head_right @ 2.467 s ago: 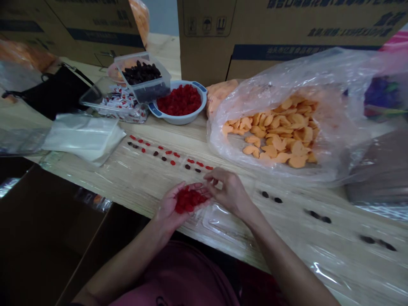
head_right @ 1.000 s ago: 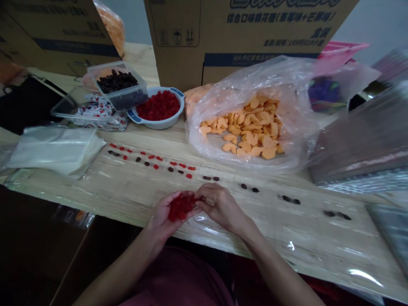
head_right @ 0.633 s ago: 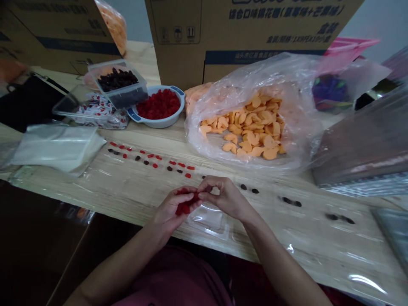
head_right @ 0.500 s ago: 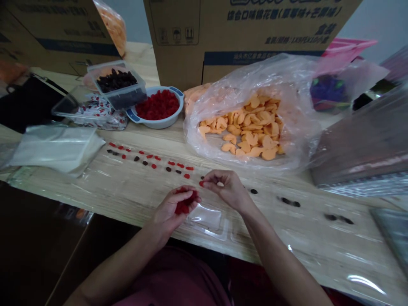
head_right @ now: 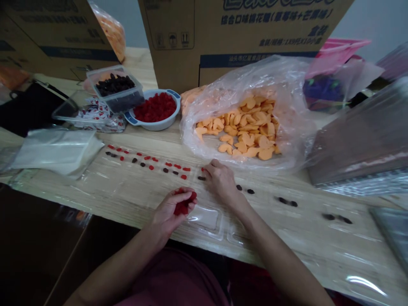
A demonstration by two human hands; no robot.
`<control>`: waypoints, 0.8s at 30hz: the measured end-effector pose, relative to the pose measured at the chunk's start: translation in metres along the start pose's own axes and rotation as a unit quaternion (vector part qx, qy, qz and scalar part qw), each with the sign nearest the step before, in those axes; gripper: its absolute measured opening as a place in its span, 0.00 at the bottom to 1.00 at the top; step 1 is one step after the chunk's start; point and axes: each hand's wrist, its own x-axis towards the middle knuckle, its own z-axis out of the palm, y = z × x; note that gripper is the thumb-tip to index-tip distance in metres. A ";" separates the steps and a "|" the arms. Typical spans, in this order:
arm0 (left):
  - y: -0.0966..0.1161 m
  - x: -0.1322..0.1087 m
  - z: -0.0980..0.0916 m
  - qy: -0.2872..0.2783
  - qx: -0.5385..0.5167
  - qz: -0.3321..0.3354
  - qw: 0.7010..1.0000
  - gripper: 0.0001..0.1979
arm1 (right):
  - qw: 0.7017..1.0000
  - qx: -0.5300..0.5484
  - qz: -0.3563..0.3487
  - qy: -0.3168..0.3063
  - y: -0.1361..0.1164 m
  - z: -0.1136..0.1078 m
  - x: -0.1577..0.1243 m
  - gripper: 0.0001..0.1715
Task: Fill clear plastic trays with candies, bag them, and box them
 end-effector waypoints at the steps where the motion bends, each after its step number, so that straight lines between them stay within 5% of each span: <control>1: -0.001 0.000 0.001 0.000 0.003 -0.001 1.000 0.05 | 0.998 0.064 0.003 -0.001 -0.003 -0.005 -0.006 0.10; 5: -0.008 0.004 0.005 -0.016 0.008 0.002 1.000 0.06 | 0.947 0.311 0.016 -0.080 -0.019 -0.025 -0.038 0.08; 10: -0.018 0.007 0.009 -0.029 0.005 -0.014 0.999 0.05 | 0.926 0.363 0.051 -0.089 -0.016 -0.035 -0.053 0.09; 12: -0.017 0.007 0.011 -0.026 -0.011 -0.037 0.999 0.05 | 0.942 0.324 0.069 -0.059 -0.004 -0.031 -0.045 0.10; 16: -0.010 0.006 0.014 -0.033 -0.053 -0.093 0.994 0.27 | 0.989 0.122 0.080 0.026 0.021 -0.014 -0.018 0.07; 20: -0.007 0.005 0.015 -0.057 -0.061 -0.105 0.991 0.33 | 0.996 -0.080 0.045 0.013 0.026 0.000 -0.006 0.10; 24: -0.011 0.006 0.016 -0.064 -0.062 -0.120 0.989 0.34 | 0.998 -0.050 0.022 0.018 0.017 -0.007 -0.017 0.13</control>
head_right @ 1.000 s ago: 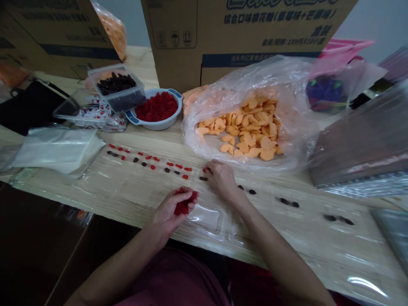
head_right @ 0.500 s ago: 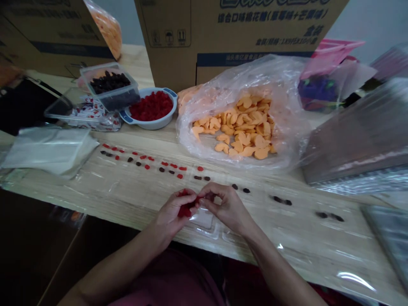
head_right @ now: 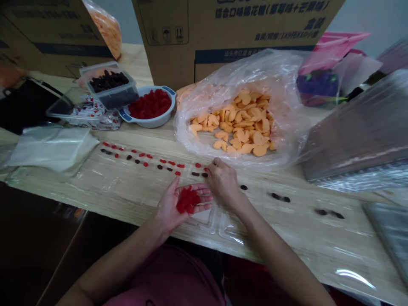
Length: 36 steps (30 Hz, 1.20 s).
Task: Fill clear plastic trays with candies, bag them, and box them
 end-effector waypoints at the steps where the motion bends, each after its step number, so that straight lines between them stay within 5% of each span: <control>1: -0.002 0.001 0.000 -0.003 0.002 -0.008 1.000 0.34 | 0.998 0.064 -0.013 -0.004 -0.002 -0.005 -0.005 0.13; 5: -0.012 0.007 0.000 -0.023 0.006 -0.023 0.999 0.32 | 0.938 0.320 -0.084 -0.105 -0.013 -0.029 -0.029 0.10; 11: -0.027 0.011 0.002 -0.009 0.046 -0.038 0.998 0.20 | 0.901 0.415 -0.033 -0.123 -0.002 -0.040 -0.043 0.06; 18: -0.028 0.010 -0.002 0.009 0.080 -0.025 0.996 0.12 | 0.982 0.181 -0.053 -0.010 0.030 -0.023 -0.011 0.12; 21: -0.026 0.010 -0.002 0.004 0.085 -0.026 0.996 0.18 | 0.997 -0.002 -0.068 -0.030 0.027 -0.015 -0.002 0.14; 25: -0.023 0.008 0.001 0.010 0.088 -0.028 0.996 0.27 | 0.981 -0.146 -0.095 -0.088 0.020 -0.011 0.002 0.10; 32: -0.022 0.007 0.004 -0.009 0.081 -0.028 0.996 0.35 | 0.985 -0.127 -0.075 -0.088 0.023 -0.011 -0.003 0.12; 36: -0.024 0.007 0.005 -0.024 0.060 -0.033 0.997 0.37 | 0.994 0.085 -0.056 -0.049 0.012 -0.024 -0.014 0.12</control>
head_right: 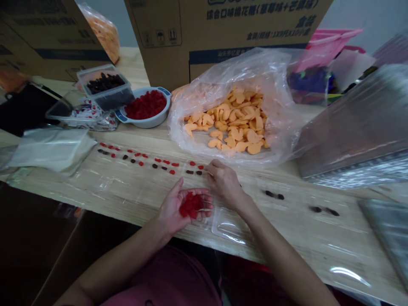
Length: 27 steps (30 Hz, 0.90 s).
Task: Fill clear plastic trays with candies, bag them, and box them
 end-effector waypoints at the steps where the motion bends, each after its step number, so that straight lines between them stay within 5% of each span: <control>1: -0.001 0.001 0.000 -0.005 -0.006 -0.001 1.000 0.37 | 0.998 0.069 -0.001 -0.006 -0.007 -0.003 -0.004 0.11; 3: -0.004 0.003 0.001 -0.012 -0.024 0.000 1.000 0.36 | 0.986 0.160 0.001 -0.053 -0.021 -0.009 -0.013 0.08; 8: -0.013 0.007 0.003 0.004 -0.035 -0.016 0.999 0.32 | 0.970 0.192 0.066 -0.134 -0.042 -0.015 -0.030 0.04; 14: -0.014 0.006 0.002 0.024 0.022 -0.006 0.999 0.28 | 0.896 0.406 0.133 -0.122 -0.012 -0.019 -0.022 0.15; 20: -0.012 0.001 0.001 0.027 -0.003 0.002 1.000 0.27 | 0.984 0.130 0.120 0.007 0.017 0.000 -0.007 0.07; 23: -0.009 -0.001 0.003 0.024 -0.024 0.003 0.999 0.29 | 0.996 0.032 0.085 0.015 0.018 0.010 -0.006 0.08; 27: -0.006 -0.003 0.006 0.010 -0.045 0.009 0.999 0.31 | 0.997 0.061 0.041 0.015 0.010 0.002 -0.011 0.10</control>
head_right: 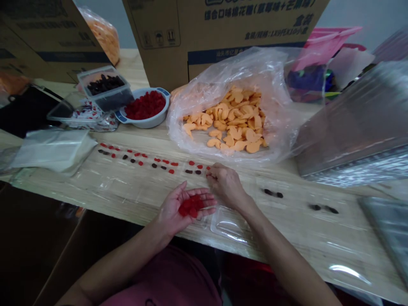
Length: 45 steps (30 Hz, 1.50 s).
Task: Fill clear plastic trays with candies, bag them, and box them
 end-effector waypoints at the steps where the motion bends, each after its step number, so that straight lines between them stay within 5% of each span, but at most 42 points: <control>1: 0.000 0.000 0.000 -0.005 -0.005 -0.001 1.000 0.31 | 1.000 0.028 -0.006 0.002 -0.005 -0.006 -0.003 0.09; 6: -0.007 0.005 0.005 0.000 -0.016 -0.002 1.000 0.29 | 0.976 0.185 -0.029 -0.112 -0.042 -0.034 -0.029 0.08; 10: -0.021 0.012 0.010 0.043 -0.013 -0.027 0.999 0.23 | 0.968 0.203 -0.040 -0.143 -0.060 -0.033 -0.049 0.10; 14: -0.032 0.014 0.007 0.060 0.008 -0.043 0.997 0.19 | 0.942 0.307 0.033 -0.134 -0.049 -0.029 -0.058 0.03; 17: -0.034 0.014 0.003 0.056 0.045 -0.040 0.997 0.16 | 0.922 0.364 0.077 -0.112 -0.029 -0.032 -0.056 0.09; 23: -0.027 0.008 0.002 0.031 0.063 -0.029 0.997 0.19 | 0.994 0.073 0.053 0.056 0.022 -0.029 -0.028 0.05; 29: -0.020 0.006 0.008 0.039 0.031 -0.012 0.999 0.21 | 0.985 -0.164 0.027 0.040 0.040 -0.019 -0.013 0.09; 45: -0.024 0.013 0.014 0.001 0.001 -0.007 1.000 0.28 | 0.991 -0.134 0.010 0.005 0.035 -0.025 -0.020 0.11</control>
